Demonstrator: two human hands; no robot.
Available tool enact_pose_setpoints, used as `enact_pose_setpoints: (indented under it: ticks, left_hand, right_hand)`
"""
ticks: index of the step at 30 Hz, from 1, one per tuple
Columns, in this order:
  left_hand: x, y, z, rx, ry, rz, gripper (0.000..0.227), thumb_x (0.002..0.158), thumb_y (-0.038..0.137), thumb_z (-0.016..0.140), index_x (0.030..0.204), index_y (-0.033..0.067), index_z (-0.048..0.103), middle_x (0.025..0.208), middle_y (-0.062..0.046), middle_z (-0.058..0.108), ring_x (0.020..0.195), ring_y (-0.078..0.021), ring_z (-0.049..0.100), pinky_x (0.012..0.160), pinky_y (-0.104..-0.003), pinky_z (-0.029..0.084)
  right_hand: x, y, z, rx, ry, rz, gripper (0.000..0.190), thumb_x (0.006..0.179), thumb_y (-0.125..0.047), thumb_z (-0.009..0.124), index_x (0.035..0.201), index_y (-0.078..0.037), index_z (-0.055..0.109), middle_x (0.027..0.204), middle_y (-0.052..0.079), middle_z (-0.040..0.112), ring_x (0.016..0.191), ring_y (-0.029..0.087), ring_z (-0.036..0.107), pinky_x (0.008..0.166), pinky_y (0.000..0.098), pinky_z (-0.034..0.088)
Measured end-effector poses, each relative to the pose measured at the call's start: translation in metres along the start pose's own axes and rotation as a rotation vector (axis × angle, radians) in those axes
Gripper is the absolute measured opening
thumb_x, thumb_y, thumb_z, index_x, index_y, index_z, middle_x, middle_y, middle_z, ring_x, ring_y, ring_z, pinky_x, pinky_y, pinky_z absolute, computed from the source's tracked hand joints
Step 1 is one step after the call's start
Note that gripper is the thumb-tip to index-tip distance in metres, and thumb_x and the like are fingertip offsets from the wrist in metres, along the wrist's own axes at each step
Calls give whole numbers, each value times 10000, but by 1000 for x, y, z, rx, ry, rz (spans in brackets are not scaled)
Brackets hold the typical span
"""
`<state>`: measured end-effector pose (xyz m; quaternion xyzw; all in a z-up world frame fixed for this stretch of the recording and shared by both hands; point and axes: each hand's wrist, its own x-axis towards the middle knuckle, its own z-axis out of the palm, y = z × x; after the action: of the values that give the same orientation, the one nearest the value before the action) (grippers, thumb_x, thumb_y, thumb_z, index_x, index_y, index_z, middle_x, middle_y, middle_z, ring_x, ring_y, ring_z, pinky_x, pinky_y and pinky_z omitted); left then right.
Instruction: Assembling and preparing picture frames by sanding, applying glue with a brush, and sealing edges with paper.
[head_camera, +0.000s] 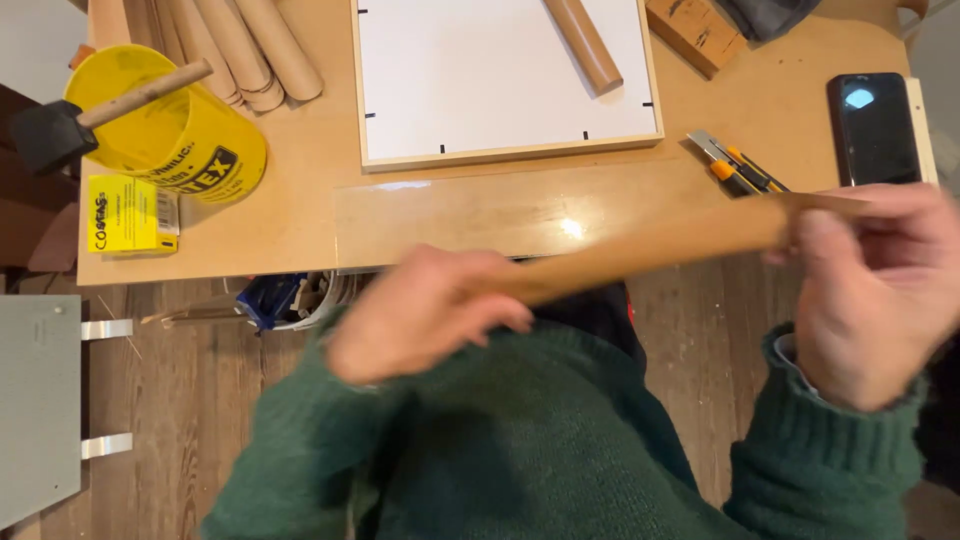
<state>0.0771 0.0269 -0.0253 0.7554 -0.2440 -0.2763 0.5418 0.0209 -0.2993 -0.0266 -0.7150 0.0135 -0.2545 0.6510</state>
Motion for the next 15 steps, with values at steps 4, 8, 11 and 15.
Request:
enact_pose_setpoints:
  ticks: [4,8,11,15]
  left_hand:
    - [-13,-25,-21,61,175,-171,217,951,245,676,1008,36,691,840,-5,807,615,-94,722,546,-240,575]
    - [-13,-46,-27,180,467,-96,174,995,180,693,1007,8,711,807,-106,725,709,-182,690,643,-316,541]
    - [-7,-52,-25,333,635,63,171,988,193,721,1016,25,707,867,-113,734,771,-235,715,710,-361,559]
    - [0,-41,-20,690,787,-170,307,915,354,815,874,72,702,768,-162,714,712,-388,675,608,-468,505]
  right_hand:
    - [-1,44,6,-157,-110,161,147,1085,44,712,1131,11,577,961,83,695,821,127,683,781,241,576]
    - [1,55,34,-358,-167,173,260,995,2,775,1182,15,595,965,27,666,862,84,642,785,214,541]
    - [5,54,44,-496,-181,131,285,971,-9,793,1182,29,606,949,34,663,822,84,626,750,218,534]
    - [9,50,49,-624,-236,156,340,934,-40,823,1195,27,614,859,57,661,727,103,607,666,240,515]
